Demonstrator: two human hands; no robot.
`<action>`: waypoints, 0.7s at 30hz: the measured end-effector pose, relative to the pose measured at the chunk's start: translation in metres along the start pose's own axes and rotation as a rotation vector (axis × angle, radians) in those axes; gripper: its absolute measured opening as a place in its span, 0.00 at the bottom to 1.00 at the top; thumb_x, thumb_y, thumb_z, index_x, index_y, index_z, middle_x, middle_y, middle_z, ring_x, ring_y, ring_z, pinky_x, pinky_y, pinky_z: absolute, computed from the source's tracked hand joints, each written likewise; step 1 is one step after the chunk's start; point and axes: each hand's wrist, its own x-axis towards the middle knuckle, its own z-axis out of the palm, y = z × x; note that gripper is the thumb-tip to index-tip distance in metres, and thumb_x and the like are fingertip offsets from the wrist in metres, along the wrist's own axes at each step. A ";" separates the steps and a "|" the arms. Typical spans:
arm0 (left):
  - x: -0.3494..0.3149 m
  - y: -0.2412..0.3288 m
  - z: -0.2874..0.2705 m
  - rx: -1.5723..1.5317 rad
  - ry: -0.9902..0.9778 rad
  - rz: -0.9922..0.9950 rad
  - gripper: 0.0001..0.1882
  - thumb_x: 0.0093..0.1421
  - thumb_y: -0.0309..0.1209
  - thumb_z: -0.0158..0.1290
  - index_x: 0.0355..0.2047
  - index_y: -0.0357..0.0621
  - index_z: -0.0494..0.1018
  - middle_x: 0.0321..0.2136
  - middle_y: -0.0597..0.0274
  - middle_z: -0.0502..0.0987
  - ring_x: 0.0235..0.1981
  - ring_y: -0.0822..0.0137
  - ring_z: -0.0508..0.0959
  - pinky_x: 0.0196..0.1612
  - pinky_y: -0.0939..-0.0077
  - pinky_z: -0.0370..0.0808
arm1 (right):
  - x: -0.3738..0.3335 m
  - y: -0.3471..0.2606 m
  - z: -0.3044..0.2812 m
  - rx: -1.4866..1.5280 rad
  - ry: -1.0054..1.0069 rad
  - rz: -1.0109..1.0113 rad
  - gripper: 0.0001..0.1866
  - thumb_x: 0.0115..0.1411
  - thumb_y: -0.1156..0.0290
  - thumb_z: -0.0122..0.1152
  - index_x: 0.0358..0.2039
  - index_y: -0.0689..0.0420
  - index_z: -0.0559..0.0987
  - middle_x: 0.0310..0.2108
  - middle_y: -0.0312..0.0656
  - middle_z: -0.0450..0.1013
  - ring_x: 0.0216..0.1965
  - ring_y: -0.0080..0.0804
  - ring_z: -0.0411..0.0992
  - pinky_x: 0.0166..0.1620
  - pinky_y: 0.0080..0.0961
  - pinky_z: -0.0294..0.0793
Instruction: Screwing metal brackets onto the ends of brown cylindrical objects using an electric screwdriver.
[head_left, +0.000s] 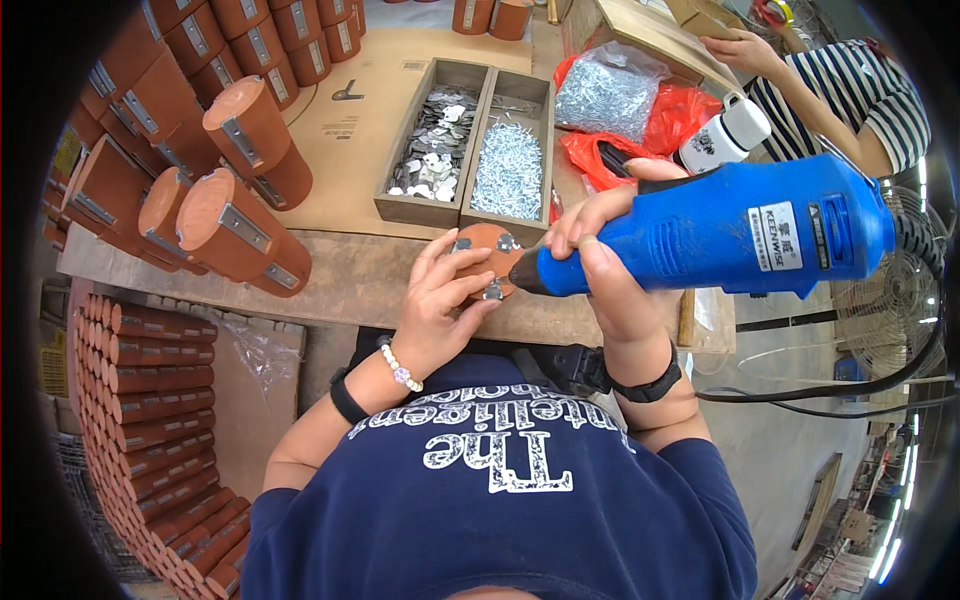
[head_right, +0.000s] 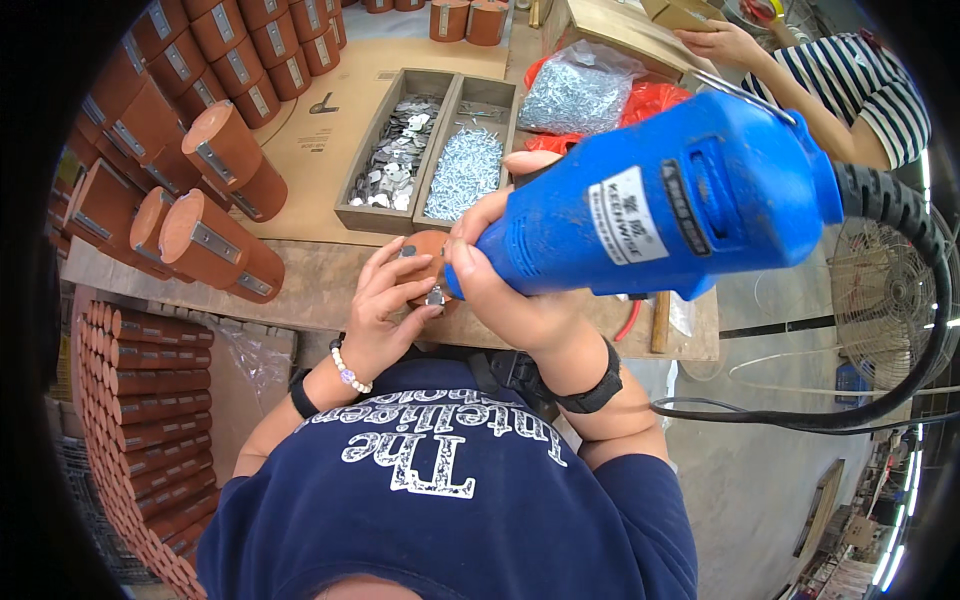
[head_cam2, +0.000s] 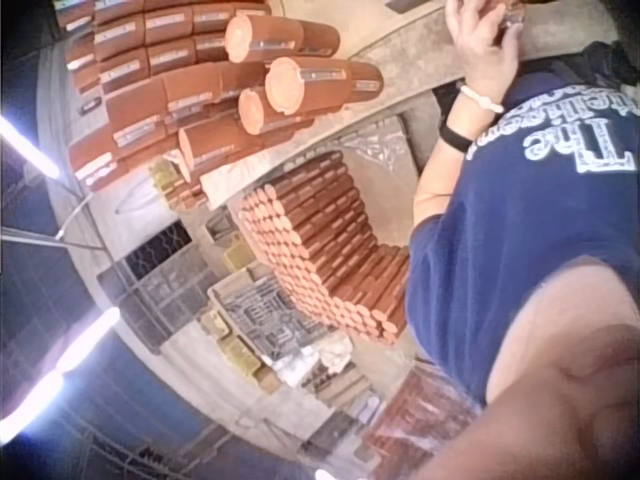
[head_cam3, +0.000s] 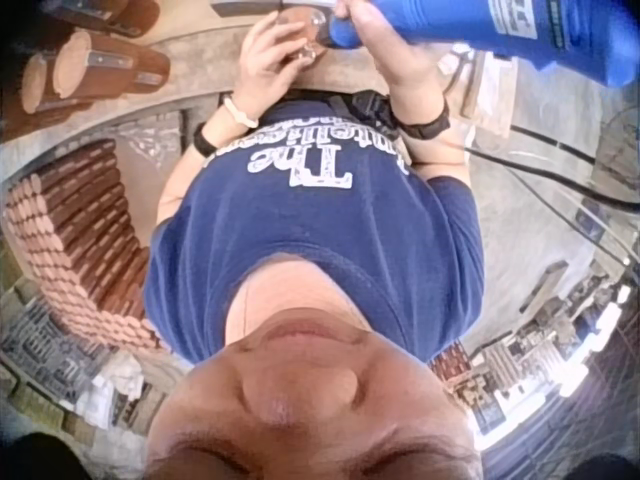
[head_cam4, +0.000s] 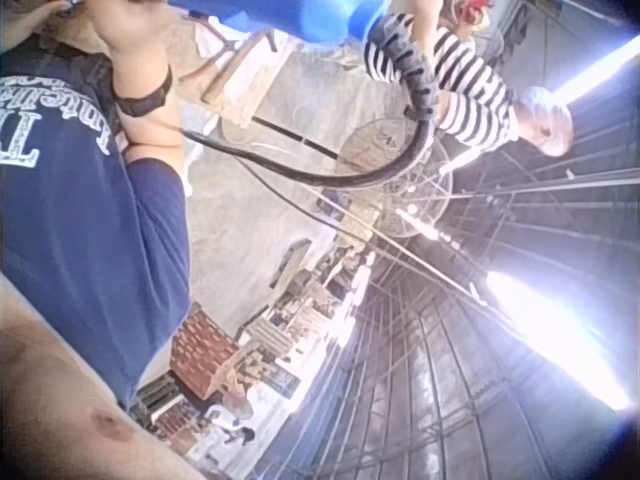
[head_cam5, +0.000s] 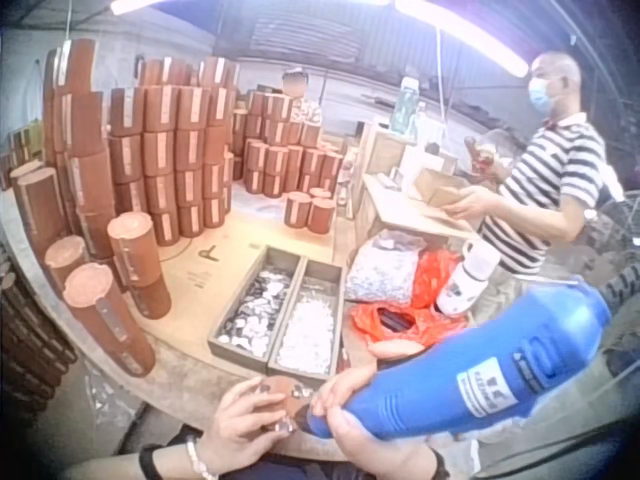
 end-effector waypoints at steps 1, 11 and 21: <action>0.000 -0.001 0.000 -0.004 0.001 0.005 0.17 0.36 0.23 0.59 0.30 0.43 0.73 0.41 0.58 0.71 0.50 0.50 0.61 0.50 0.61 0.60 | 0.001 0.001 0.000 -0.039 -0.038 -0.010 0.28 0.45 0.83 0.50 0.46 0.57 0.53 0.22 0.39 0.64 0.24 0.30 0.66 0.32 0.32 0.68; 0.002 0.001 -0.001 -0.011 0.019 0.015 0.16 0.35 0.23 0.60 0.28 0.41 0.73 0.38 0.58 0.71 0.48 0.49 0.63 0.48 0.61 0.62 | 0.003 0.004 0.000 -0.154 -0.053 0.001 0.27 0.45 0.83 0.50 0.45 0.60 0.53 0.22 0.41 0.64 0.24 0.30 0.66 0.32 0.31 0.68; 0.034 0.016 -0.017 0.042 -0.020 0.019 0.18 0.35 0.27 0.61 0.29 0.42 0.72 0.33 0.60 0.72 0.36 0.58 0.67 0.40 0.68 0.64 | 0.010 -0.017 0.007 0.003 0.069 -0.047 0.29 0.44 0.77 0.51 0.47 0.60 0.53 0.22 0.42 0.64 0.23 0.31 0.66 0.31 0.31 0.69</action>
